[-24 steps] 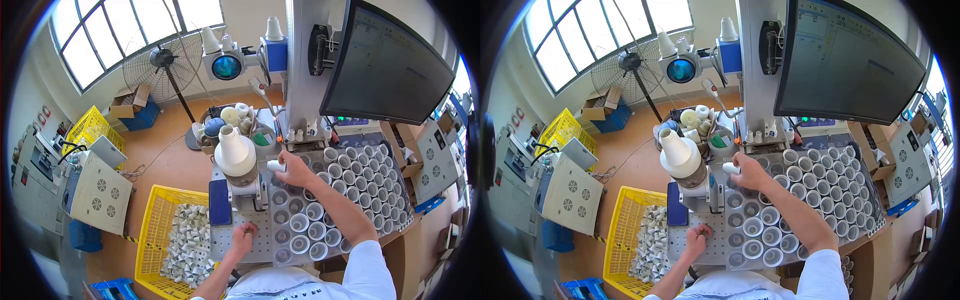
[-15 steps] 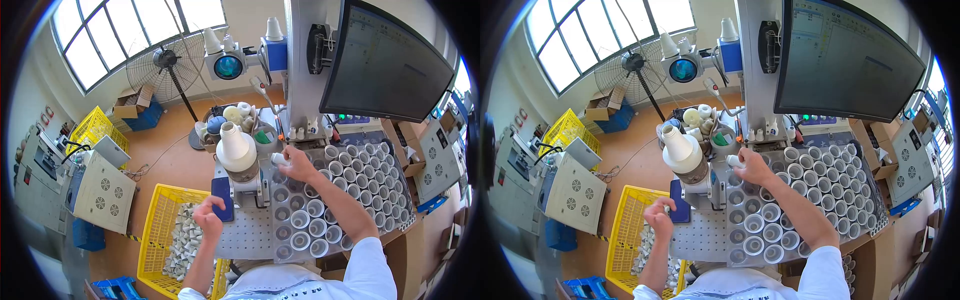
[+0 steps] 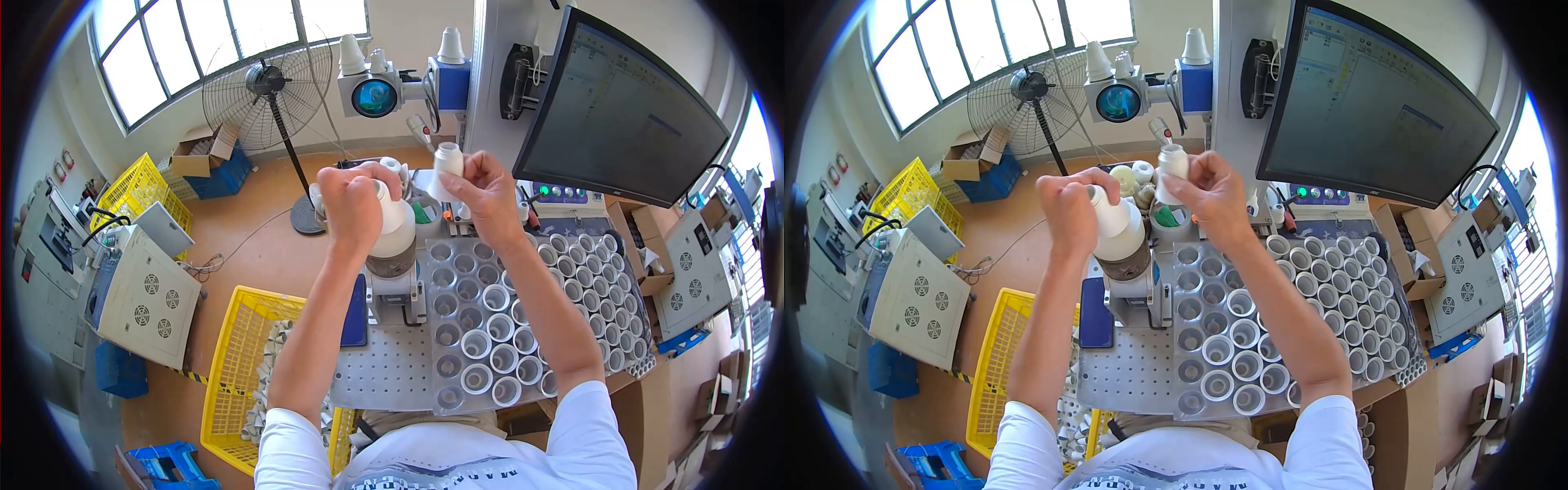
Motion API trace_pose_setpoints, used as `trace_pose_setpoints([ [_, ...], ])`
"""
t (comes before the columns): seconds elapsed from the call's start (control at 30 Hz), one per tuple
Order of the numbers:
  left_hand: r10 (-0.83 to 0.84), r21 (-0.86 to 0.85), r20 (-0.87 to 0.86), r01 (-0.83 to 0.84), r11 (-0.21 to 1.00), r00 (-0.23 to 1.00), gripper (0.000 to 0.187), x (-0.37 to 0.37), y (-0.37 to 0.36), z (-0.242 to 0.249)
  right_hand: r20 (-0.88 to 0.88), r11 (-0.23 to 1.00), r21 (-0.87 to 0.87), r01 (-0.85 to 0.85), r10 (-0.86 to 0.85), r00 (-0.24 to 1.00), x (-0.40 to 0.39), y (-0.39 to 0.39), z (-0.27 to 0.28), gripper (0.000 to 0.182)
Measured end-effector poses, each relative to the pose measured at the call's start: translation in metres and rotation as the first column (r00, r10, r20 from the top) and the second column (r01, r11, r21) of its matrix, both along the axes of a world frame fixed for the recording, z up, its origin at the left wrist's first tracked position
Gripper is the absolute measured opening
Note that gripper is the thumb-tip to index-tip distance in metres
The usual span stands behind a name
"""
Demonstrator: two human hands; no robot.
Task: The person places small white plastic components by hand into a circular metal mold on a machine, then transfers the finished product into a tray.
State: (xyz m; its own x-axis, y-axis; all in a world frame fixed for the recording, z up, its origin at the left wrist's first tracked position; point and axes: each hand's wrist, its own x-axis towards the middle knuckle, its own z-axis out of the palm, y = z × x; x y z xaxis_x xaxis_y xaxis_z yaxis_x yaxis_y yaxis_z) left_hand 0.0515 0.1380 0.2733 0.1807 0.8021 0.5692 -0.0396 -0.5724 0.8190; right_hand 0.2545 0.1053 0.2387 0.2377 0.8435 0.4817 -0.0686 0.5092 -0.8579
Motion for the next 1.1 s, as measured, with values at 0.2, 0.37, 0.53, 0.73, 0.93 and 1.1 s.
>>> trace_pose_setpoints([
  [0.2,0.366,0.112,0.033,-0.367,0.923,0.93,0.025,-0.072,-0.044,-0.002,0.218,0.978,0.182,-0.099,0.058,0.974,-0.064,-0.003,0.002,0.033],
  [0.37,0.644,0.03,-0.095,-0.644,0.764,0.759,0.024,-0.177,-0.033,-0.098,0.479,0.994,-0.113,0.002,0.053,0.876,-0.063,-0.015,-0.006,0.028],
  [0.53,0.705,-0.057,-0.179,-0.722,0.689,0.687,0.03,-0.293,-0.05,-0.223,0.557,0.99,-0.001,0.138,-0.115,0.822,0.007,-0.029,-0.04,0.025],
  [0.73,0.764,-0.092,-0.482,-0.892,0.442,0.429,0.026,-0.416,-0.064,-0.334,0.983,0.777,-0.161,0.609,0.068,0.172,0.145,-0.044,-0.099,0.056],
  [0.93,0.752,-0.077,-0.328,-0.81,0.581,0.571,0.025,-0.325,-0.06,-0.297,0.954,0.766,-0.297,0.57,0.209,0.216,0.166,-0.038,-0.105,0.048],
  [1.1,0.49,-0.184,-0.209,-0.526,0.83,0.846,0.027,-0.192,-0.088,-0.248,0.963,0.749,-0.269,0.605,0.208,0.172,0.133,-0.033,-0.056,0.051],
])
